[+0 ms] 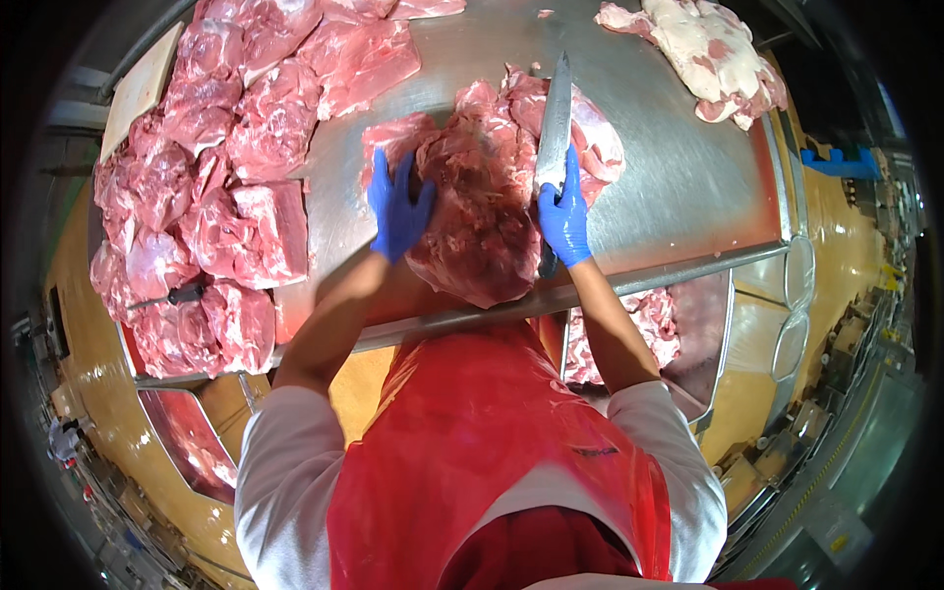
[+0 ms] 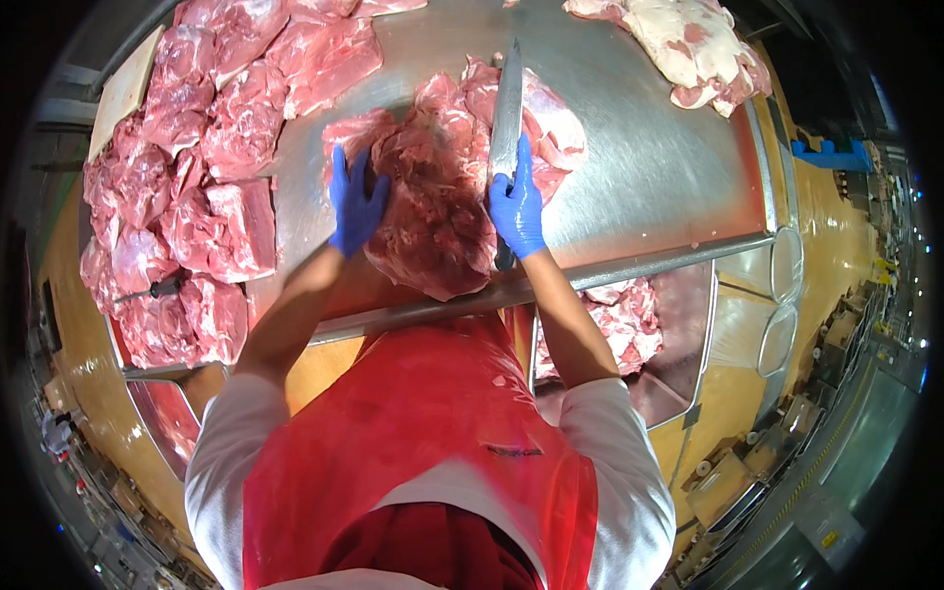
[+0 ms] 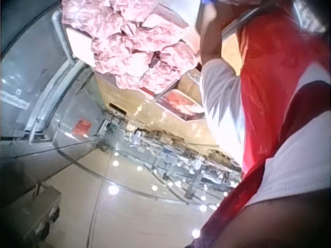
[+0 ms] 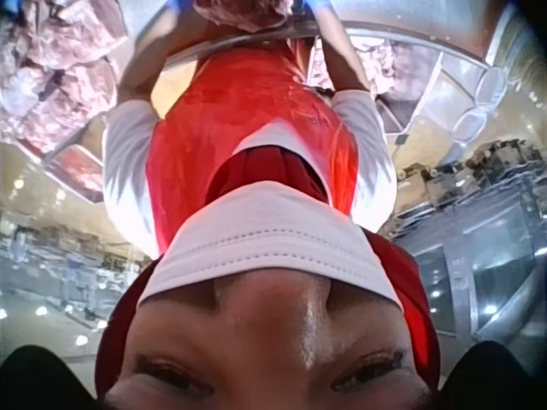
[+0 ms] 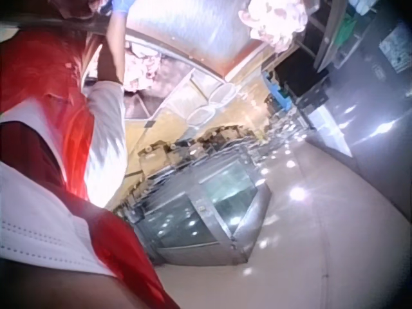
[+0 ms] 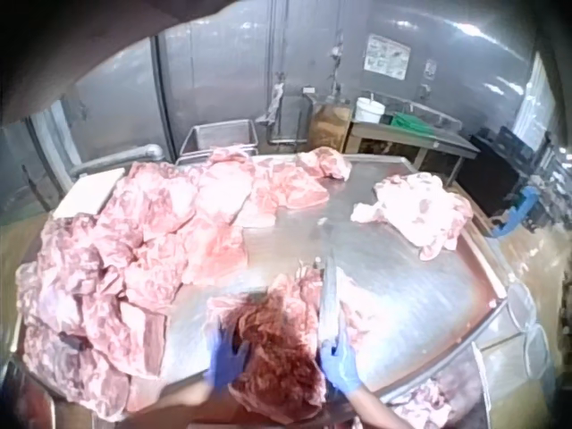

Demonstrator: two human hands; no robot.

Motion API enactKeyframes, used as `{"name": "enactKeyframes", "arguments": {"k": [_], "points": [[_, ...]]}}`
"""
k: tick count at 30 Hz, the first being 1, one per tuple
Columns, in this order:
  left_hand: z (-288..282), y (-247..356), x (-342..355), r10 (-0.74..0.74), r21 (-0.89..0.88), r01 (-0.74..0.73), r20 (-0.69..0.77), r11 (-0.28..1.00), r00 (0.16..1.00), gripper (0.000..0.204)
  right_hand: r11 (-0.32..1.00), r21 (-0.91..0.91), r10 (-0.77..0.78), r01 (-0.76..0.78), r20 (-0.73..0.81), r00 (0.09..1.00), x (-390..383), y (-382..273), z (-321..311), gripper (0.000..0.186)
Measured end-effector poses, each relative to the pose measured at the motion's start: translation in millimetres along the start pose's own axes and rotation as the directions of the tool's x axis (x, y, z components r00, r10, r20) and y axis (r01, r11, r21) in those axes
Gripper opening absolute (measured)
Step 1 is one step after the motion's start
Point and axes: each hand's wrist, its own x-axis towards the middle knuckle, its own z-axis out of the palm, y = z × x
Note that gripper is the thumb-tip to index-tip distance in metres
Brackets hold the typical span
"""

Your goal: The person uses a knife to cut large pieces of raw meat into smaller portions on a stainless steel table. The person repeatedly picks up meat, slices it, and places the cut pieces into a metal bin.

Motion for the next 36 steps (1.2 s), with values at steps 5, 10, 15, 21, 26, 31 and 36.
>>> {"name": "enactKeyframes", "arguments": {"k": [5,10,15,21,26,31,36], "points": [[33.0,-54.0,81.6,-0.005,0.05,0.008,-0.051,0.999,0.999,0.044,0.993,-0.024,0.114,-0.112,0.119,0.986,9.0,-19.7,17.9,0.073],[14.3,6.2,76.9,-0.192,-0.032,0.19,-0.225,0.981,0.955,0.044,0.977,0.13,-0.185,0.169,0.123,0.975,18.6,0.9,16.9,0.068],[-35.2,88.7,-54.4,0.032,0.053,-0.031,-0.01,0.998,0.999,0.072,1.0,0.006,0.011,-0.015,0.454,0.891,9.5,-22.9,-32.5,0.07],[-28.3,84.7,-25.0,0.033,0.166,-0.061,0.169,0.984,0.985,0.077,0.93,-0.287,-0.038,0.229,0.544,0.838,78.8,-54.6,35.9,0.072],[-14.3,58.0,-25.5,0.064,0.041,-0.067,0.069,0.997,0.996,0.078,0.887,-0.313,-0.054,0.34,0.66,0.749,38.0,-22.7,30.3,0.076],[-8.1,65.0,-14.4,0.076,0.086,-0.081,0.058,0.993,0.995,0.076,0.893,-0.45,0.323,0.011,0.656,0.683,87.7,-70.0,42.2,0.079],[-17.7,53.9,-11.3,0.095,0.126,-0.105,0.084,0.986,0.992,0.076,0.915,-0.4,0.233,0.053,0.629,0.741,38.3,-53.4,35.4,0.079]]}}
